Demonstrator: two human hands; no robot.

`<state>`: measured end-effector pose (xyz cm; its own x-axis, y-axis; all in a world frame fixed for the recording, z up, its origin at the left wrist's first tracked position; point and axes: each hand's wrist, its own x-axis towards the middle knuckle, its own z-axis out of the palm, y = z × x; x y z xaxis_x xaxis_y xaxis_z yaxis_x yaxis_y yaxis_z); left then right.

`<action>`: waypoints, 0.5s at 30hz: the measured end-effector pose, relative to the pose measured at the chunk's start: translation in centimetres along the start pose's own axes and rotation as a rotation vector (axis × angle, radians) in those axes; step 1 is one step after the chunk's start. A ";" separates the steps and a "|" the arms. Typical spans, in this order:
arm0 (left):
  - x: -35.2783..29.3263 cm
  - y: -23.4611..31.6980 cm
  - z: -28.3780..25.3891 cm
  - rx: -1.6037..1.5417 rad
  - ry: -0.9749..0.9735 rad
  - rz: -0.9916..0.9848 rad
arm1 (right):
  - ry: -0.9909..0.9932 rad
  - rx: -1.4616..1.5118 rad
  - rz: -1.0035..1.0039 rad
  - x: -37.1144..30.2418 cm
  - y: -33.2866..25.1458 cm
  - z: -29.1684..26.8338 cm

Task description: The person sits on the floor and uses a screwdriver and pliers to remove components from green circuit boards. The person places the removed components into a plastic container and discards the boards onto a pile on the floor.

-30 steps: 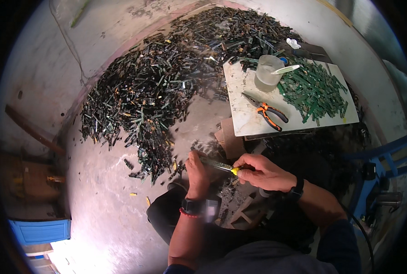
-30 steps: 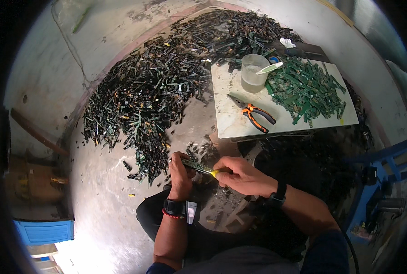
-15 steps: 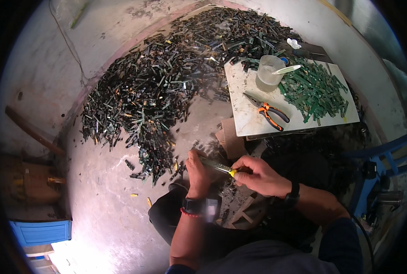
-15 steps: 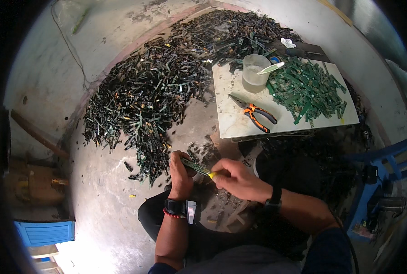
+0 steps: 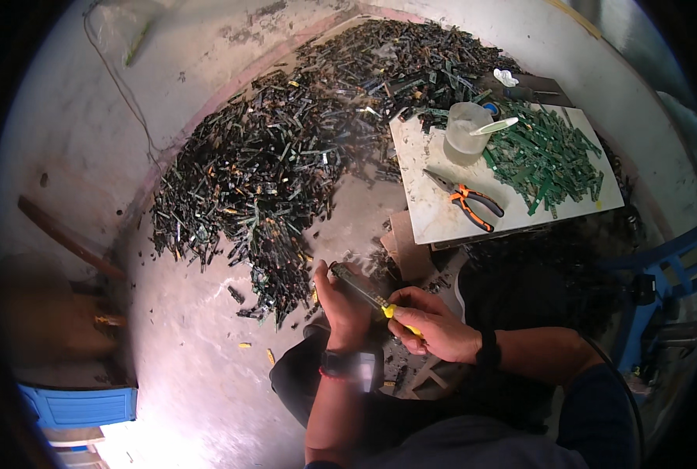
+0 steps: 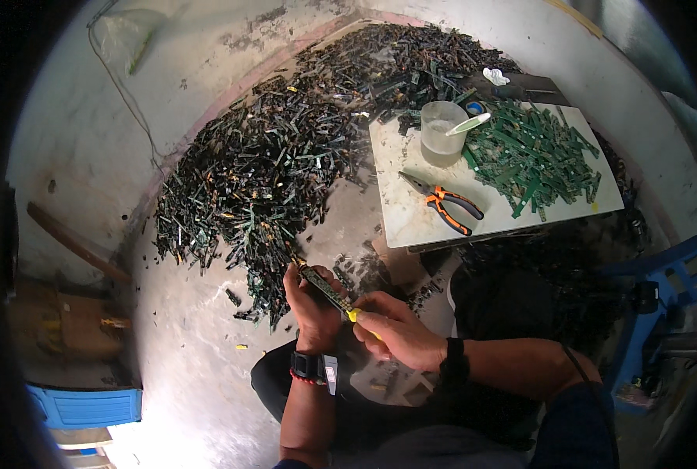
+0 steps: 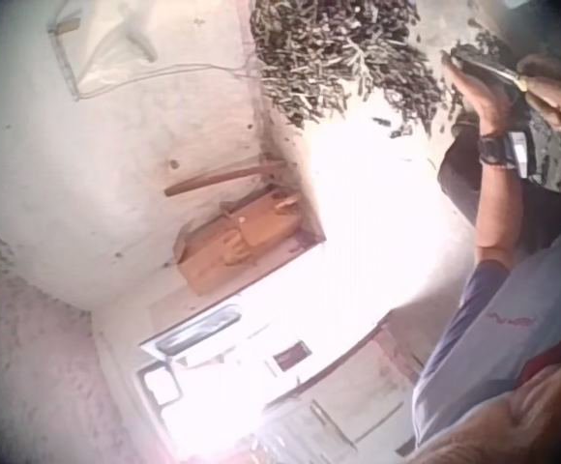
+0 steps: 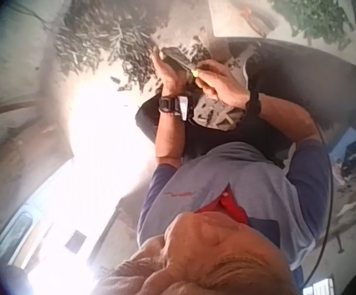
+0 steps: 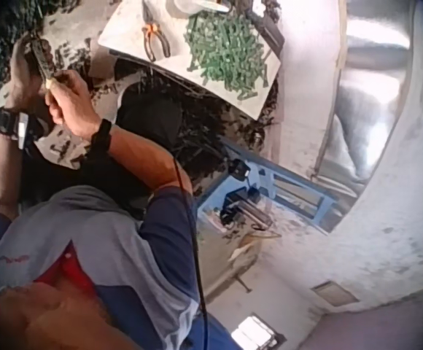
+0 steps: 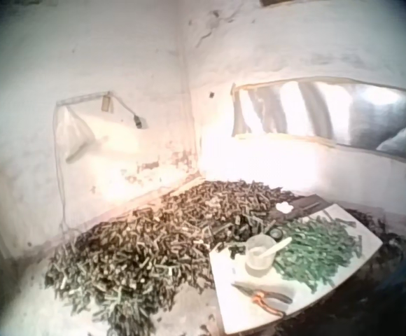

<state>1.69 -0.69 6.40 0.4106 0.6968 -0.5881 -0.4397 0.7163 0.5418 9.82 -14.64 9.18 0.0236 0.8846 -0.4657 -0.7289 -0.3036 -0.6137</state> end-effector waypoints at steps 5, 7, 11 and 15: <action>1.1 -0.8 -2.1 0.005 -0.228 -0.081 | -0.004 0.018 -0.035 0.3 -0.1 0.5; 1.4 -1.0 -2.2 -0.041 -0.215 -0.080 | 0.028 -0.195 -0.127 0.3 0.0 0.4; 1.5 -1.5 -2.6 0.005 -0.118 -0.034 | 0.087 -0.799 -0.615 1.6 1.5 -0.2; 0.8 -1.5 -2.0 0.069 -0.049 -0.010 | 0.140 -0.864 -0.581 1.7 1.4 -0.3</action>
<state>1.09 -1.29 3.90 0.4541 0.6894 -0.5644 -0.3799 0.7228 0.5772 9.04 -13.68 7.36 0.3327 0.9430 0.0105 0.1547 -0.0436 -0.9870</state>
